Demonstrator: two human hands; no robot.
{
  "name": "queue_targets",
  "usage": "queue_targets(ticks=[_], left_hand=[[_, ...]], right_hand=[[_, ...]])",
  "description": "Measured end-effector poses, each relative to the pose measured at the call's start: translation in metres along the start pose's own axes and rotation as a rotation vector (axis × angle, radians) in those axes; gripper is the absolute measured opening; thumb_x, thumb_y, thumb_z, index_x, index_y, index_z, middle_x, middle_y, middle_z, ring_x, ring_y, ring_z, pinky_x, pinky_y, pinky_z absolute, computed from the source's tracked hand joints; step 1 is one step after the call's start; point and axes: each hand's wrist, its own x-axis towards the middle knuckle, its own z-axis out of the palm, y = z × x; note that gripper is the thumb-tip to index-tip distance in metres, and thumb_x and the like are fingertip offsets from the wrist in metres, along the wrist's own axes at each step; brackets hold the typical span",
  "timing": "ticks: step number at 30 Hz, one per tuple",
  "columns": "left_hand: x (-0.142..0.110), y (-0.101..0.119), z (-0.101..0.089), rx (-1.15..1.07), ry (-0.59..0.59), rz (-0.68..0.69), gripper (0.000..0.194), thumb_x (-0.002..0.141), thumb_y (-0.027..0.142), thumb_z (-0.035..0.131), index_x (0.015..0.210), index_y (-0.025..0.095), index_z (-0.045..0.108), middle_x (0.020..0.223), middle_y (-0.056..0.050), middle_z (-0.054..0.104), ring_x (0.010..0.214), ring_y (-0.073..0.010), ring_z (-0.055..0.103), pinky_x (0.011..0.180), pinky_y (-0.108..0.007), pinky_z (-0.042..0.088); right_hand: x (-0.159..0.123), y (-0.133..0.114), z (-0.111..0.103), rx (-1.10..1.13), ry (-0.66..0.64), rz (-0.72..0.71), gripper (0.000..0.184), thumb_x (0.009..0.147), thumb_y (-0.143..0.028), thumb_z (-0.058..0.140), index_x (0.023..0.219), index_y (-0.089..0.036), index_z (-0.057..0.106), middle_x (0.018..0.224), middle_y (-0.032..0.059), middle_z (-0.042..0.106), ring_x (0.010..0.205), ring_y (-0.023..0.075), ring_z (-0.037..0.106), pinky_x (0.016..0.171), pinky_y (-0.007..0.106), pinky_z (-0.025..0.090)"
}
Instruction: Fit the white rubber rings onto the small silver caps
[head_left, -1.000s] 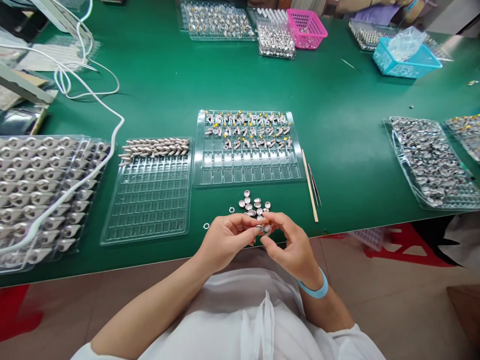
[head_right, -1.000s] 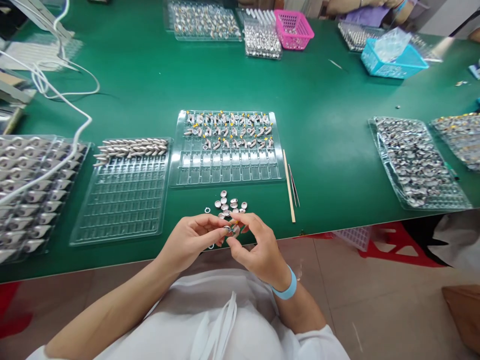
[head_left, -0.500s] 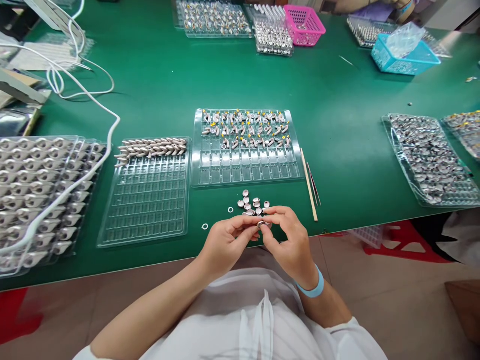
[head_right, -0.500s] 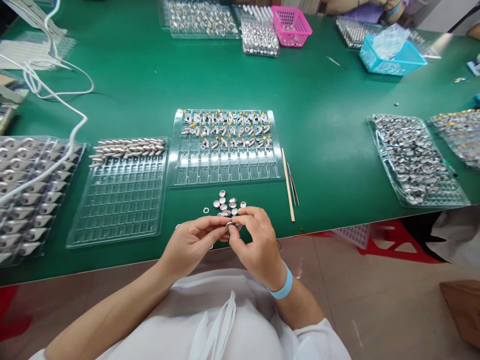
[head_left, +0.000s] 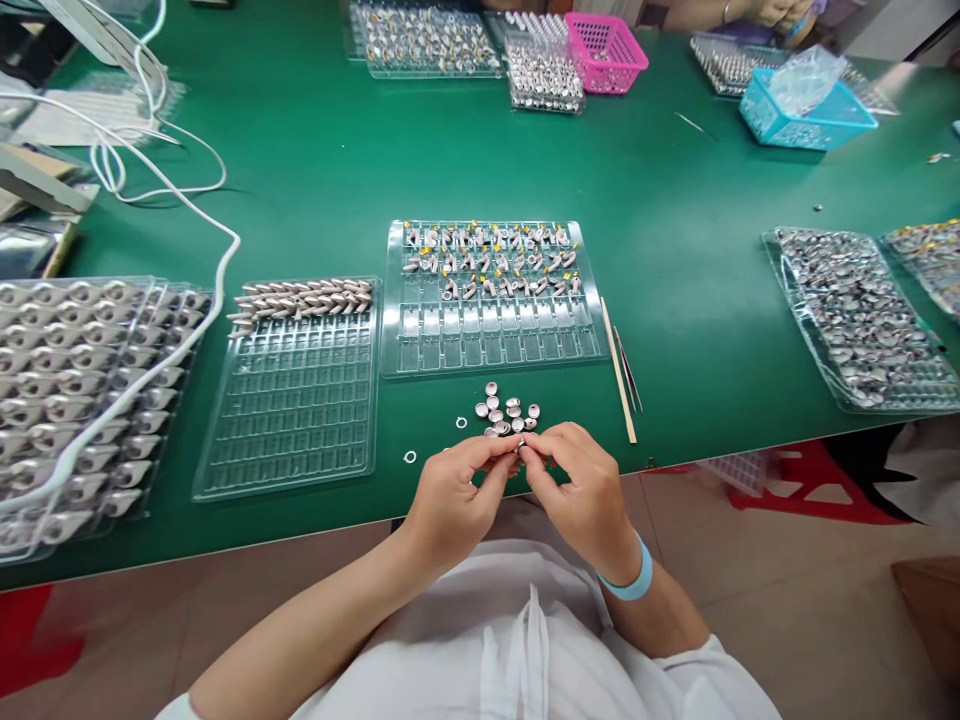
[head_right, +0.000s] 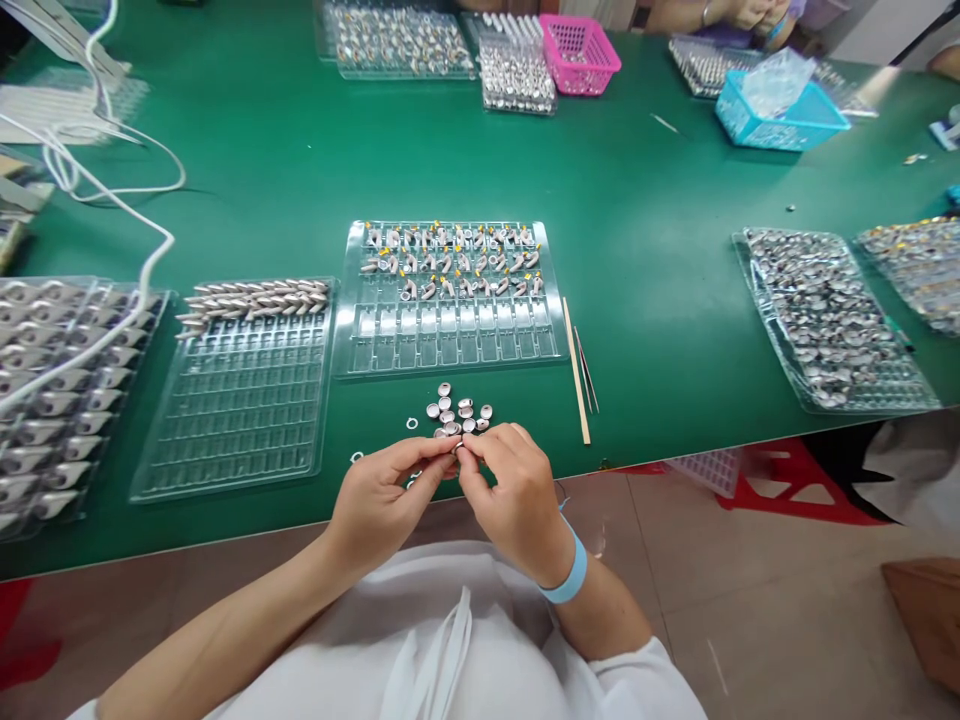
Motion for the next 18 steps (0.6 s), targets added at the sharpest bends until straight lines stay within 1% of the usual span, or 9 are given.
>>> queue_targets(ticks=[4, 7, 10, 12, 15, 17, 18], left_hand=[[-0.002, 0.002, 0.000, 0.017, 0.022, 0.001, 0.019, 0.089, 0.015, 0.059, 0.101, 0.019, 0.073, 0.086, -0.004, 0.078, 0.072, -0.0167, 0.074, 0.070, -0.026, 0.060], [-0.004, 0.000, 0.000, 0.006, 0.026, 0.005, 0.018, 0.089, 0.015, 0.059, 0.100, 0.017, 0.073, 0.084, -0.005, 0.077, 0.071, -0.0166, 0.073, 0.069, -0.025, 0.059], [-0.004, -0.002, -0.002, -0.043, 0.010, -0.033, 0.017, 0.088, 0.017, 0.060, 0.098, 0.017, 0.074, 0.085, -0.006, 0.077, 0.071, -0.0171, 0.073, 0.070, -0.026, 0.060], [-0.002, -0.001, -0.004, -0.136, -0.023, -0.106, 0.016, 0.087, 0.019, 0.063, 0.096, 0.017, 0.075, 0.087, -0.006, 0.077, 0.072, -0.0177, 0.074, 0.070, -0.027, 0.061], [0.004, 0.003, -0.009, -0.345, -0.083, -0.272, 0.014, 0.083, 0.022, 0.067, 0.093, 0.016, 0.076, 0.086, -0.006, 0.078, 0.072, -0.0176, 0.074, 0.069, -0.026, 0.062], [0.009, 0.007, -0.013, -0.467, -0.088, -0.370, 0.013, 0.081, 0.023, 0.070, 0.090, 0.015, 0.076, 0.082, -0.006, 0.077, 0.069, -0.0167, 0.073, 0.068, -0.025, 0.062], [0.012, 0.008, -0.015, -0.514, -0.084, -0.408, 0.013, 0.081, 0.024, 0.071, 0.089, 0.015, 0.076, 0.081, -0.005, 0.077, 0.068, -0.0161, 0.072, 0.067, -0.025, 0.062]], right_hand=[[0.001, -0.001, 0.001, 0.030, 0.005, 0.001, 0.016, 0.091, -0.015, 0.053, 0.093, -0.023, 0.067, 0.080, 0.0056, 0.065, 0.075, 0.0194, 0.058, 0.070, 0.035, 0.049], [0.002, -0.001, 0.002, 0.075, -0.013, 0.029, 0.016, 0.092, -0.017, 0.053, 0.092, -0.022, 0.068, 0.079, 0.0052, 0.065, 0.075, 0.0185, 0.058, 0.068, 0.033, 0.049], [0.004, 0.001, 0.003, 0.118, -0.039, 0.063, 0.014, 0.092, -0.018, 0.054, 0.091, -0.022, 0.068, 0.078, 0.0043, 0.064, 0.073, 0.0174, 0.057, 0.067, 0.032, 0.048], [0.006, 0.002, 0.002, 0.141, -0.072, 0.075, 0.013, 0.091, -0.019, 0.055, 0.090, -0.022, 0.068, 0.077, 0.0035, 0.062, 0.073, 0.0170, 0.056, 0.067, 0.032, 0.048], [0.010, 0.006, -0.005, 0.217, -0.139, 0.082, 0.011, 0.090, -0.021, 0.057, 0.089, -0.023, 0.068, 0.077, 0.0024, 0.062, 0.075, 0.0169, 0.056, 0.070, 0.032, 0.048], [0.012, 0.009, -0.010, 0.296, -0.167, 0.103, 0.010, 0.089, -0.025, 0.061, 0.096, -0.024, 0.069, 0.086, 0.0032, 0.062, 0.082, 0.0175, 0.058, 0.072, 0.031, 0.048], [0.011, 0.011, -0.013, 0.334, -0.170, 0.116, 0.016, 0.088, -0.028, 0.064, 0.103, -0.025, 0.068, 0.094, 0.0042, 0.063, 0.087, 0.0182, 0.058, 0.074, 0.031, 0.048]])
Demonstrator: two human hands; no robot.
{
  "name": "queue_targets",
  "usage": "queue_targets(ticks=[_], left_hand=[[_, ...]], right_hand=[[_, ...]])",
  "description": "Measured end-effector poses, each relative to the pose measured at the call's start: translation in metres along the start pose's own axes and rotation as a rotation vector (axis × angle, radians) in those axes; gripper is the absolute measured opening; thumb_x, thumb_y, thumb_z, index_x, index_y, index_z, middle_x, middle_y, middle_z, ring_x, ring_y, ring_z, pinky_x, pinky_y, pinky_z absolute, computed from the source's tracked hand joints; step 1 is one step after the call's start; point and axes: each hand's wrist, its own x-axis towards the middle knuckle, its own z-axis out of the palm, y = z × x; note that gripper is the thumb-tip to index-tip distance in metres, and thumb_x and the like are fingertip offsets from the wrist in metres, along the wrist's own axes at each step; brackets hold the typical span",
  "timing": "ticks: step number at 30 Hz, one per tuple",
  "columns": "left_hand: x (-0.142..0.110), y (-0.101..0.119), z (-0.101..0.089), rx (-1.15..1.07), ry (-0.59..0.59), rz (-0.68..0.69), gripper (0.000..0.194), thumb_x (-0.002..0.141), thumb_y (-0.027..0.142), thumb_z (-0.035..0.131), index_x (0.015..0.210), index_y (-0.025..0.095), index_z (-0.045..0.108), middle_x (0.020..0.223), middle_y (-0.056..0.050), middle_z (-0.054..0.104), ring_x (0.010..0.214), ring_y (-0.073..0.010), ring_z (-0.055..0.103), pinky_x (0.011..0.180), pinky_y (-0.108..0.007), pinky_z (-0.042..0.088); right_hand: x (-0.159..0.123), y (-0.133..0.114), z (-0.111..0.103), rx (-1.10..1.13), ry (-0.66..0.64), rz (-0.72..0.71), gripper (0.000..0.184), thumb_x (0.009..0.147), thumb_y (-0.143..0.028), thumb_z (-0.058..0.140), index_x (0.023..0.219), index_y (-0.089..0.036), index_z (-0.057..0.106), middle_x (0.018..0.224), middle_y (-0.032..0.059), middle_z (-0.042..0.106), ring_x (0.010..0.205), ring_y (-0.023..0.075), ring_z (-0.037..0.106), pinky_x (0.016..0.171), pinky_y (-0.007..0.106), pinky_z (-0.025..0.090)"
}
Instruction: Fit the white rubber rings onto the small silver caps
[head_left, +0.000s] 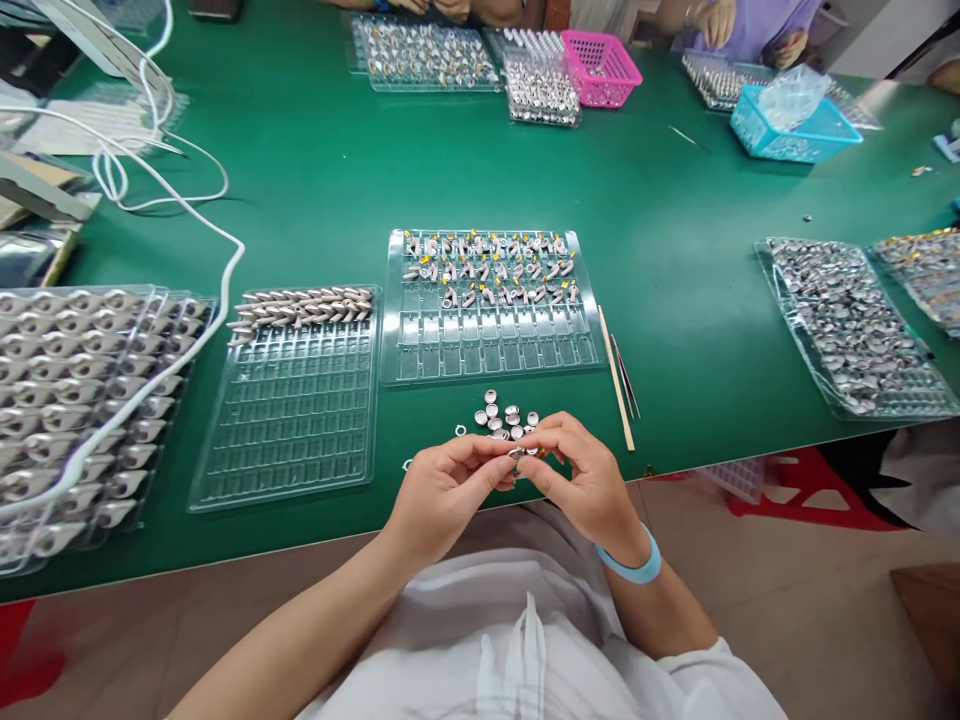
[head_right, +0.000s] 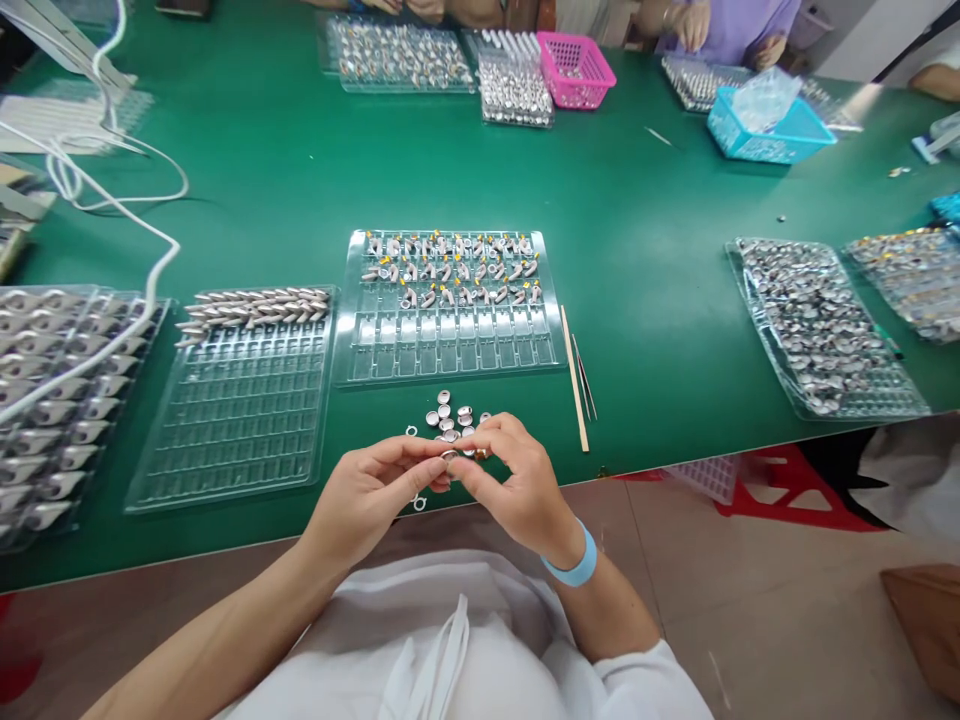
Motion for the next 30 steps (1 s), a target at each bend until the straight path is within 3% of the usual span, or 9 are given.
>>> queue_targets(ticks=[3, 4, 5, 8, 10, 22, 30], left_hand=[[0.003, 0.004, -0.003, -0.116, 0.004, -0.071, 0.016, 0.079, 0.027, 0.073, 0.089, 0.014, 0.075, 0.077, -0.005, 0.077, 0.065, -0.0144, 0.071, 0.065, -0.024, 0.061], [0.004, 0.004, -0.004, -0.145, 0.000, -0.091, 0.017, 0.079, 0.028, 0.074, 0.089, 0.014, 0.075, 0.078, -0.005, 0.077, 0.064, -0.0140, 0.070, 0.065, -0.024, 0.061], [0.005, 0.003, -0.004, -0.165, -0.007, -0.111, 0.018, 0.079, 0.028, 0.074, 0.090, 0.013, 0.075, 0.079, -0.005, 0.077, 0.065, -0.0137, 0.070, 0.065, -0.023, 0.061], [0.006, 0.000, -0.003, -0.190, -0.017, -0.154, 0.021, 0.078, 0.028, 0.076, 0.093, 0.014, 0.074, 0.083, -0.006, 0.077, 0.069, -0.0132, 0.070, 0.068, -0.023, 0.060], [0.006, -0.002, -0.001, -0.195, -0.022, -0.176, 0.024, 0.077, 0.027, 0.077, 0.096, 0.014, 0.074, 0.085, -0.006, 0.077, 0.071, -0.0131, 0.069, 0.069, -0.022, 0.059], [0.003, -0.003, 0.002, -0.174, -0.041, -0.157, 0.013, 0.077, 0.025, 0.074, 0.085, 0.014, 0.075, 0.080, -0.004, 0.074, 0.067, -0.0114, 0.064, 0.063, -0.021, 0.056], [0.002, -0.003, 0.005, -0.127, 0.016, -0.127, 0.011, 0.070, 0.021, 0.075, 0.074, 0.012, 0.069, 0.067, -0.002, 0.068, 0.054, -0.0071, 0.053, 0.050, -0.017, 0.043]], right_hand=[[-0.006, 0.005, -0.002, 0.082, 0.000, 0.042, 0.054, 0.081, -0.035, 0.074, 0.130, -0.029, 0.054, 0.116, 0.0062, 0.059, 0.097, 0.0198, 0.056, 0.080, 0.033, 0.048], [-0.008, 0.006, -0.001, 0.106, 0.018, 0.051, 0.058, 0.080, -0.035, 0.075, 0.132, -0.030, 0.052, 0.116, 0.0058, 0.060, 0.098, 0.0199, 0.057, 0.082, 0.033, 0.048], [-0.011, 0.007, 0.002, 0.125, 0.030, 0.060, 0.054, 0.080, -0.034, 0.075, 0.130, -0.029, 0.053, 0.114, 0.0050, 0.061, 0.096, 0.0191, 0.057, 0.081, 0.032, 0.048], [-0.018, 0.009, 0.012, 0.157, 0.069, 0.093, 0.019, 0.088, -0.030, 0.067, 0.106, -0.025, 0.063, 0.097, 0.0022, 0.065, 0.084, 0.0160, 0.057, 0.078, 0.030, 0.048], [-0.021, 0.009, 0.017, 0.168, 0.107, 0.104, 0.008, 0.091, -0.028, 0.062, 0.097, -0.024, 0.065, 0.090, 0.0017, 0.064, 0.082, 0.0154, 0.057, 0.076, 0.029, 0.048], [-0.021, 0.007, 0.014, 0.105, 0.111, 0.017, 0.012, 0.091, -0.019, 0.060, 0.100, -0.023, 0.068, 0.090, 0.0024, 0.067, 0.080, 0.0142, 0.059, 0.071, 0.027, 0.047], [-0.026, 0.012, 0.016, 0.161, 0.109, 0.016, 0.016, 0.090, -0.018, 0.061, 0.102, -0.025, 0.069, 0.092, 0.0030, 0.068, 0.083, 0.0159, 0.061, 0.074, 0.029, 0.049]])
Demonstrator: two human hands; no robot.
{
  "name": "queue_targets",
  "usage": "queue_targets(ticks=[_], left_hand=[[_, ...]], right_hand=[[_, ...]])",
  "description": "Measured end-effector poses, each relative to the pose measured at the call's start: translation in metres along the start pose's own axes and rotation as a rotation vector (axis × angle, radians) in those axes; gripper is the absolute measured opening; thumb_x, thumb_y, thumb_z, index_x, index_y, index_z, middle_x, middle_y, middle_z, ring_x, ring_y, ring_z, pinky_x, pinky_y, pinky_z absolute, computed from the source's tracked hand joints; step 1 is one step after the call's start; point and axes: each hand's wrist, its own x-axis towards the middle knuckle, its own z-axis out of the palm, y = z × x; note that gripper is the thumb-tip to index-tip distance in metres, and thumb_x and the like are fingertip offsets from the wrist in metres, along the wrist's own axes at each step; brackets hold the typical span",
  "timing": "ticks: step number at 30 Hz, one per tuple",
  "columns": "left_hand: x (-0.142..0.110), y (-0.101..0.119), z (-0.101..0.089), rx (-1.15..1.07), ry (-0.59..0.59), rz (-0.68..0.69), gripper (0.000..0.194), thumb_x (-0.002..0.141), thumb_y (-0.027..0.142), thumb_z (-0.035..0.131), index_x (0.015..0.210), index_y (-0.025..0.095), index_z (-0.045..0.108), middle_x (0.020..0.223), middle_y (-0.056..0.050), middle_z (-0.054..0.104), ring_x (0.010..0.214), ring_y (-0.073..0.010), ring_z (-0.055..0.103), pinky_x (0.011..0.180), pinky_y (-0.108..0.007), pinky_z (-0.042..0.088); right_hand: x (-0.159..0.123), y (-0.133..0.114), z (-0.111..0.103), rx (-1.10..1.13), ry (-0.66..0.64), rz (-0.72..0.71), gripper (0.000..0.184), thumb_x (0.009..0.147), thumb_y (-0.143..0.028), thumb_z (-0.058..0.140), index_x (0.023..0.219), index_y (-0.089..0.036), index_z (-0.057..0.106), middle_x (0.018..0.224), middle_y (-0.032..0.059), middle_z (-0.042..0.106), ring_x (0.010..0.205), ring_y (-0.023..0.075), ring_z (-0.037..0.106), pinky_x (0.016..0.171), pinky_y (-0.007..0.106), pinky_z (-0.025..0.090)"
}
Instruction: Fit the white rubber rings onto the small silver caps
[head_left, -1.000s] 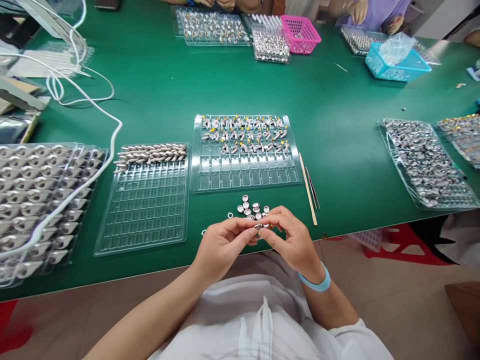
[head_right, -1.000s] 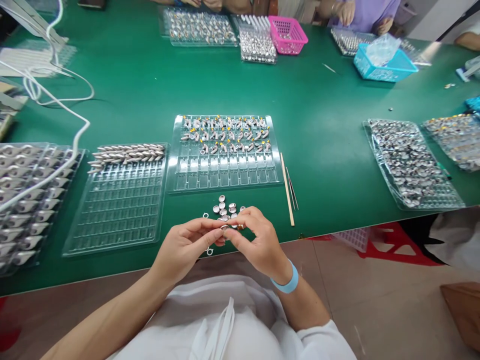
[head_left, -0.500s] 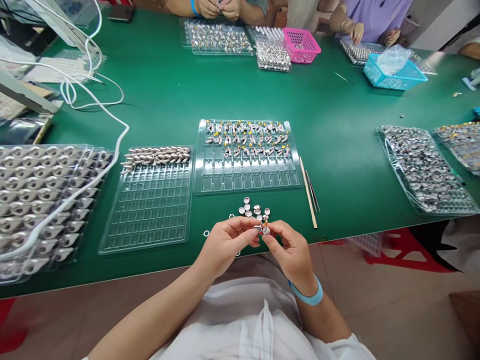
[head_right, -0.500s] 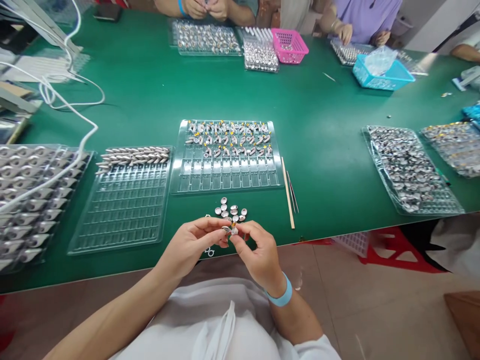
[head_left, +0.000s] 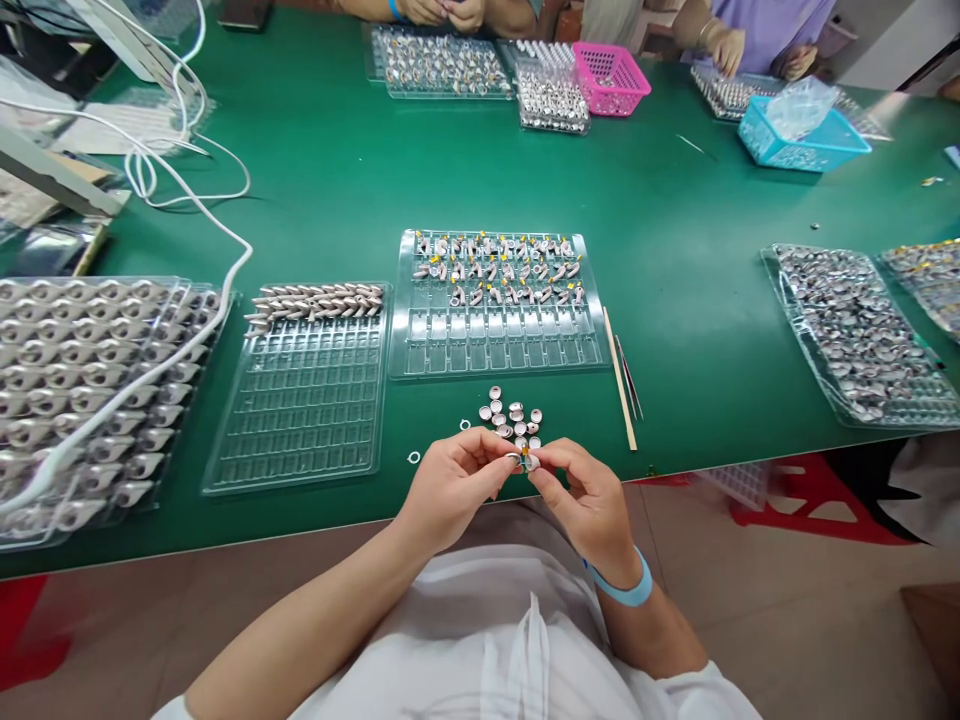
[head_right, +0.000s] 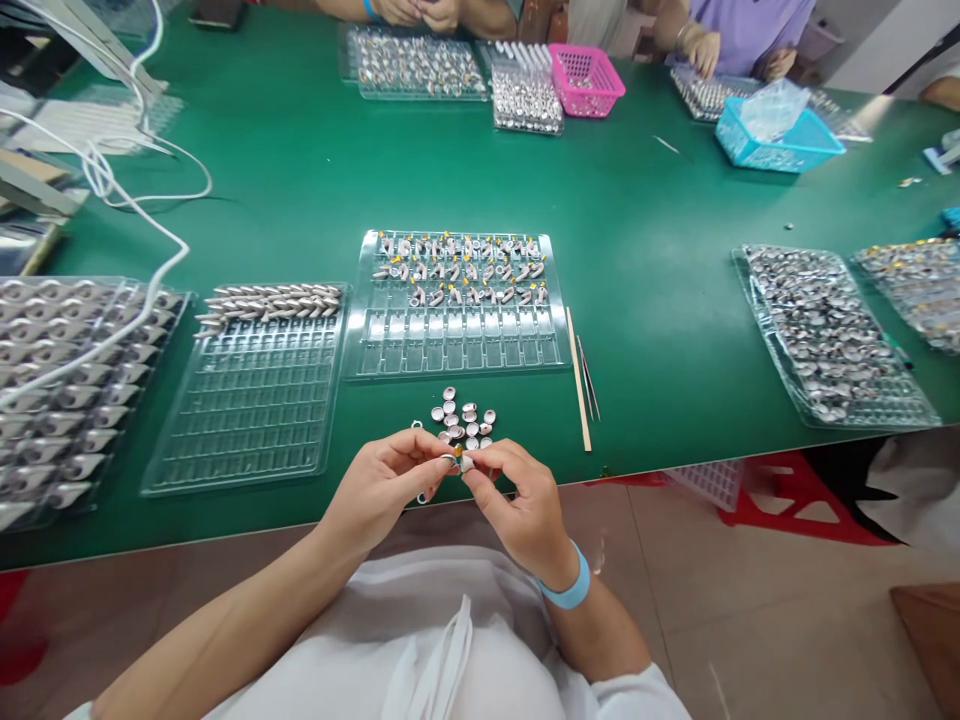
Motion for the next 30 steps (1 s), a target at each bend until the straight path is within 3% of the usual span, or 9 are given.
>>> queue_targets(ticks=[5, 14, 19, 30], left_hand=[[0.002, 0.000, 0.001, 0.009, 0.008, 0.009, 0.010, 0.070, 0.021, 0.073, 0.069, 0.013, 0.066, 0.062, 0.001, 0.064, 0.050, -0.0053, 0.049, 0.048, -0.017, 0.039], [0.004, -0.002, 0.001, 0.032, 0.007, 0.028, 0.009, 0.070, 0.020, 0.072, 0.069, 0.013, 0.066, 0.063, 0.001, 0.065, 0.049, -0.0054, 0.049, 0.046, -0.016, 0.040], [0.001, 0.001, 0.003, 0.085, -0.042, 0.053, 0.010, 0.074, 0.022, 0.070, 0.079, 0.014, 0.072, 0.078, -0.005, 0.073, 0.061, -0.0105, 0.060, 0.053, -0.019, 0.050], [-0.002, 0.001, 0.004, 0.133, -0.026, 0.093, 0.010, 0.075, 0.024, 0.071, 0.075, 0.014, 0.072, 0.072, -0.005, 0.073, 0.055, -0.0103, 0.059, 0.049, -0.019, 0.048]], right_hand=[[0.000, 0.001, 0.004, 0.062, 0.013, 0.034, 0.015, 0.090, -0.020, 0.063, 0.102, -0.026, 0.070, 0.092, 0.0027, 0.068, 0.084, 0.0163, 0.062, 0.075, 0.030, 0.050], [-0.003, 0.005, 0.012, 0.249, 0.063, 0.236, 0.012, 0.088, -0.028, 0.066, 0.100, -0.026, 0.070, 0.092, 0.0013, 0.069, 0.084, 0.0153, 0.064, 0.075, 0.027, 0.051], [-0.005, 0.005, 0.012, 0.217, 0.100, 0.225, 0.015, 0.088, -0.030, 0.066, 0.102, -0.024, 0.069, 0.095, 0.0035, 0.069, 0.086, 0.0162, 0.064, 0.079, 0.028, 0.052], [-0.009, 0.000, 0.012, 0.198, 0.113, 0.199, 0.014, 0.088, -0.030, 0.065, 0.100, -0.023, 0.070, 0.092, 0.0037, 0.069, 0.082, 0.0165, 0.064, 0.074, 0.028, 0.053]])
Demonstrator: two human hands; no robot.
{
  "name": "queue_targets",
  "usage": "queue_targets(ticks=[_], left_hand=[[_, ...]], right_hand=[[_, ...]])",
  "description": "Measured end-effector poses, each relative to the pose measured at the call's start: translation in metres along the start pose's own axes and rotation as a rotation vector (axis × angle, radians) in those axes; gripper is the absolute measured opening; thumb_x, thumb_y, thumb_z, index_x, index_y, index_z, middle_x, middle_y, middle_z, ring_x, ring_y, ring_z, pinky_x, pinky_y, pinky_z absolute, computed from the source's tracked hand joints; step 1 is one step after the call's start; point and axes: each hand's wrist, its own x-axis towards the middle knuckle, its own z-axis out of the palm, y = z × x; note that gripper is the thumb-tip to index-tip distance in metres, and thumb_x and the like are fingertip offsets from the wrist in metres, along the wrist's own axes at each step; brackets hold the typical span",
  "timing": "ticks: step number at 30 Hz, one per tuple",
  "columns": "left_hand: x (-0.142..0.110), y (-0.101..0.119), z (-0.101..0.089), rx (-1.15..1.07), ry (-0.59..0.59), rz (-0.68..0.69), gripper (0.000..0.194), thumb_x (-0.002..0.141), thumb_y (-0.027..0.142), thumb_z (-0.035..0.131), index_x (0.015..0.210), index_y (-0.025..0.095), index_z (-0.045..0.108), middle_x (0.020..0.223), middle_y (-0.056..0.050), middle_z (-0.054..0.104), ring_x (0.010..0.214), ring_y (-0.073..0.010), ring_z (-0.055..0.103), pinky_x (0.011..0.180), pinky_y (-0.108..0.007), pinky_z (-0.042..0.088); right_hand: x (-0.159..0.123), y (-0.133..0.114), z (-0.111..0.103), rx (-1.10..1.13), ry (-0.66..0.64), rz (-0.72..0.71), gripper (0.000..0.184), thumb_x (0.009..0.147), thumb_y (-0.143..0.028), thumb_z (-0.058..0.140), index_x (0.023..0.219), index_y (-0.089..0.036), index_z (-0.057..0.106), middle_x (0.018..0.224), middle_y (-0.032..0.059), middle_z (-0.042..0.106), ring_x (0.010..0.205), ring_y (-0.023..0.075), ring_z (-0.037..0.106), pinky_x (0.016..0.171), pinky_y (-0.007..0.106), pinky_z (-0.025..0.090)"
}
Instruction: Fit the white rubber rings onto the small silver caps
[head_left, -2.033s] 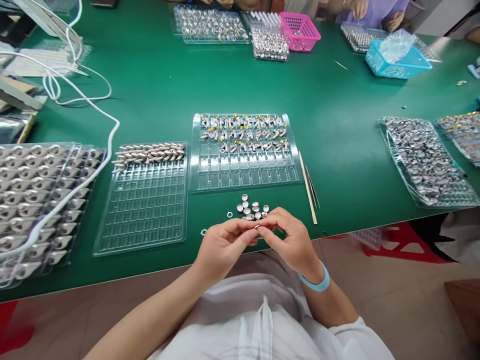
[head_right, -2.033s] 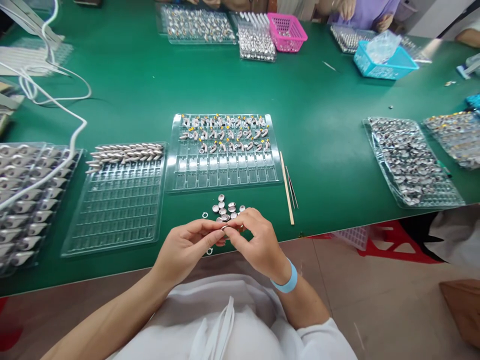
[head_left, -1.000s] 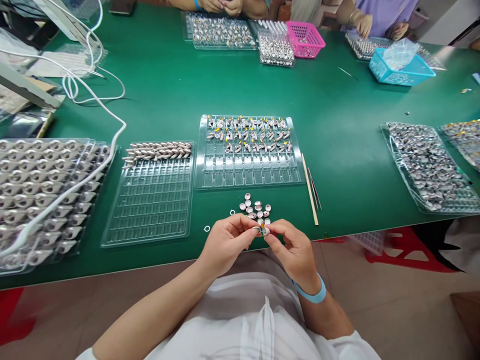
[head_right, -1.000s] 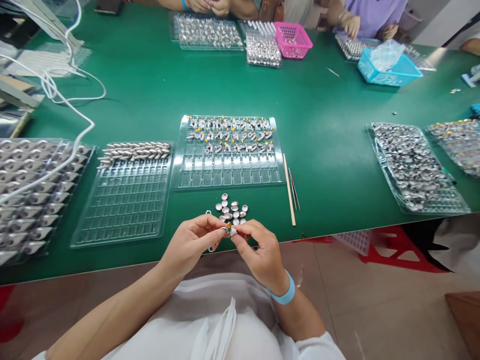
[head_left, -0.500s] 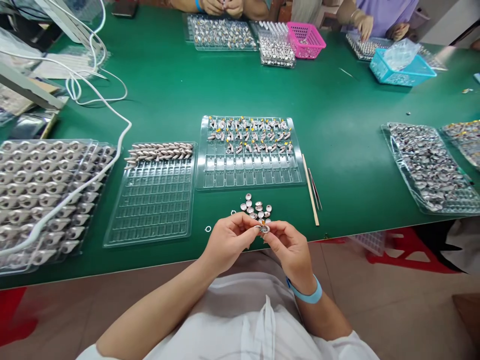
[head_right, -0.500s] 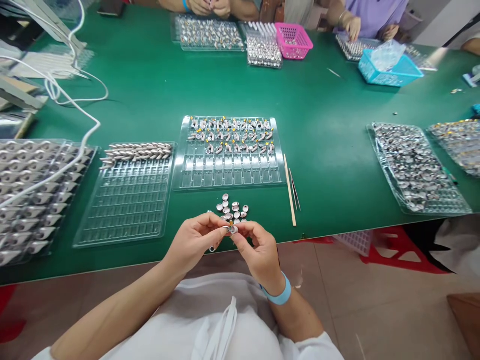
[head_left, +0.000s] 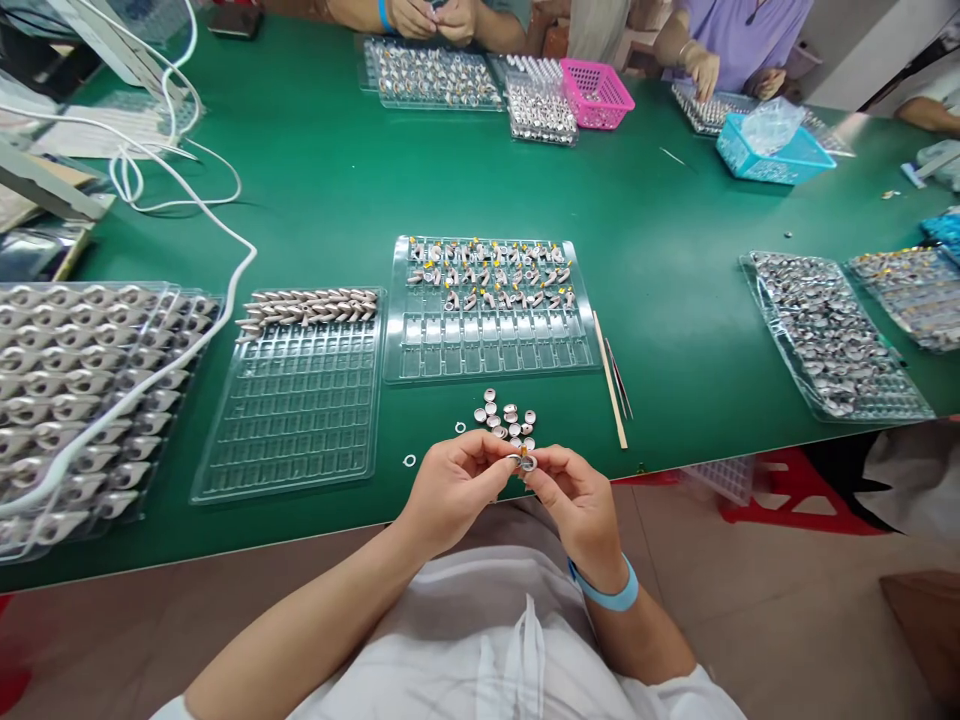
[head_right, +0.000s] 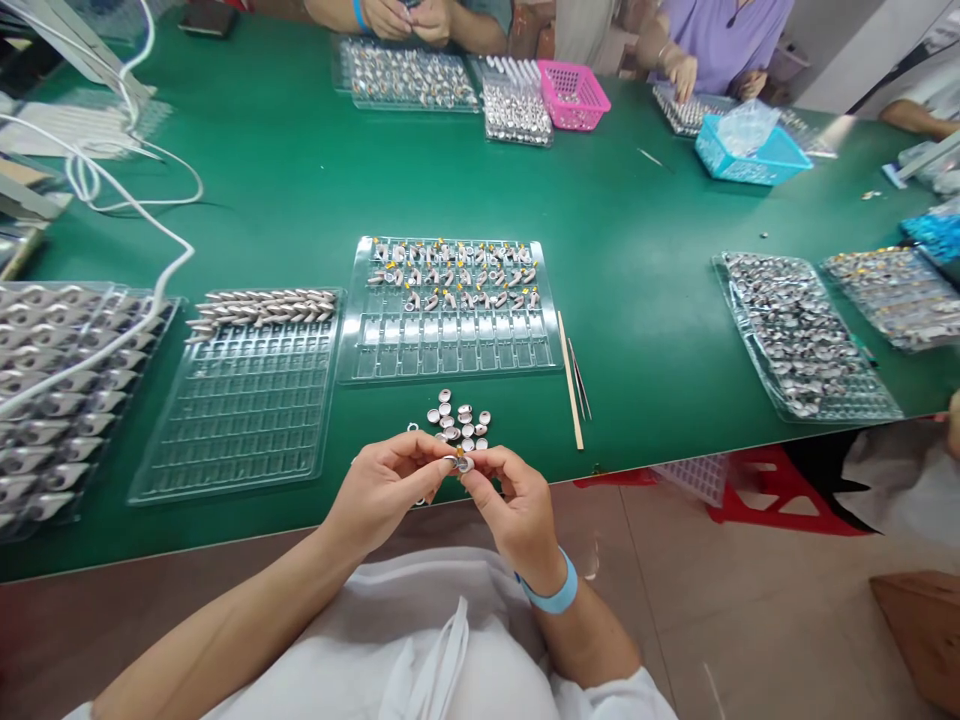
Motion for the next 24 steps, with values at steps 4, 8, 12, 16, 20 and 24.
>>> queue_targets(ticks=[4, 8, 12, 16, 20, 24], left_hand=[[-0.002, 0.002, -0.001, -0.004, -0.050, -0.031, 0.017, 0.078, 0.028, 0.072, 0.086, 0.014, 0.076, 0.083, -0.007, 0.076, 0.064, -0.0128, 0.064, 0.060, -0.022, 0.056], [-0.006, 0.002, -0.005, -0.011, -0.106, -0.033, 0.023, 0.080, 0.030, 0.071, 0.098, 0.016, 0.075, 0.090, -0.007, 0.076, 0.075, -0.0162, 0.069, 0.072, -0.028, 0.060], [-0.009, -0.002, -0.012, 0.111, -0.122, 0.030, 0.029, 0.081, 0.029, 0.072, 0.108, 0.020, 0.072, 0.105, -0.007, 0.075, 0.094, -0.0205, 0.069, 0.084, -0.031, 0.058], [-0.007, -0.005, -0.015, 0.083, -0.075, 0.031, 0.024, 0.084, 0.031, 0.067, 0.103, 0.018, 0.074, 0.100, -0.008, 0.075, 0.085, -0.0182, 0.069, 0.076, -0.028, 0.057], [-0.001, -0.007, -0.011, -0.145, -0.174, 0.000, 0.019, 0.080, 0.027, 0.073, 0.096, 0.017, 0.075, 0.093, -0.007, 0.073, 0.082, -0.0173, 0.068, 0.076, -0.028, 0.058], [0.002, -0.011, -0.009, -0.246, -0.231, -0.016, 0.023, 0.074, 0.024, 0.079, 0.095, 0.017, 0.076, 0.095, -0.007, 0.067, 0.083, -0.0174, 0.066, 0.080, -0.032, 0.058]], right_hand=[[-0.002, -0.002, -0.001, 0.012, 0.037, 0.005, 0.014, 0.089, -0.029, 0.065, 0.101, -0.024, 0.071, 0.093, 0.0031, 0.070, 0.083, 0.0158, 0.065, 0.076, 0.028, 0.054], [-0.002, -0.005, -0.002, 0.029, 0.027, 0.008, 0.015, 0.089, -0.029, 0.064, 0.101, -0.024, 0.071, 0.093, 0.0034, 0.070, 0.082, 0.0159, 0.065, 0.073, 0.027, 0.055], [-0.001, -0.008, -0.005, 0.002, 0.019, -0.026, 0.015, 0.091, -0.030, 0.062, 0.101, -0.024, 0.072, 0.091, 0.0035, 0.068, 0.080, 0.0155, 0.064, 0.071, 0.027, 0.054], [-0.001, -0.007, -0.005, -0.003, -0.029, -0.086, 0.016, 0.090, -0.029, 0.063, 0.102, -0.025, 0.073, 0.089, 0.0038, 0.066, 0.076, 0.0149, 0.062, 0.067, 0.027, 0.053], [-0.001, -0.002, 0.002, 0.111, -0.017, -0.052, 0.014, 0.089, -0.031, 0.065, 0.100, -0.024, 0.069, 0.090, 0.0032, 0.067, 0.072, 0.0135, 0.063, 0.066, 0.027, 0.055], [-0.001, 0.004, 0.007, 0.180, 0.043, 0.016, 0.017, 0.086, -0.035, 0.068, 0.097, -0.022, 0.063, 0.086, 0.0033, 0.069, 0.074, 0.0145, 0.066, 0.066, 0.026, 0.057]])
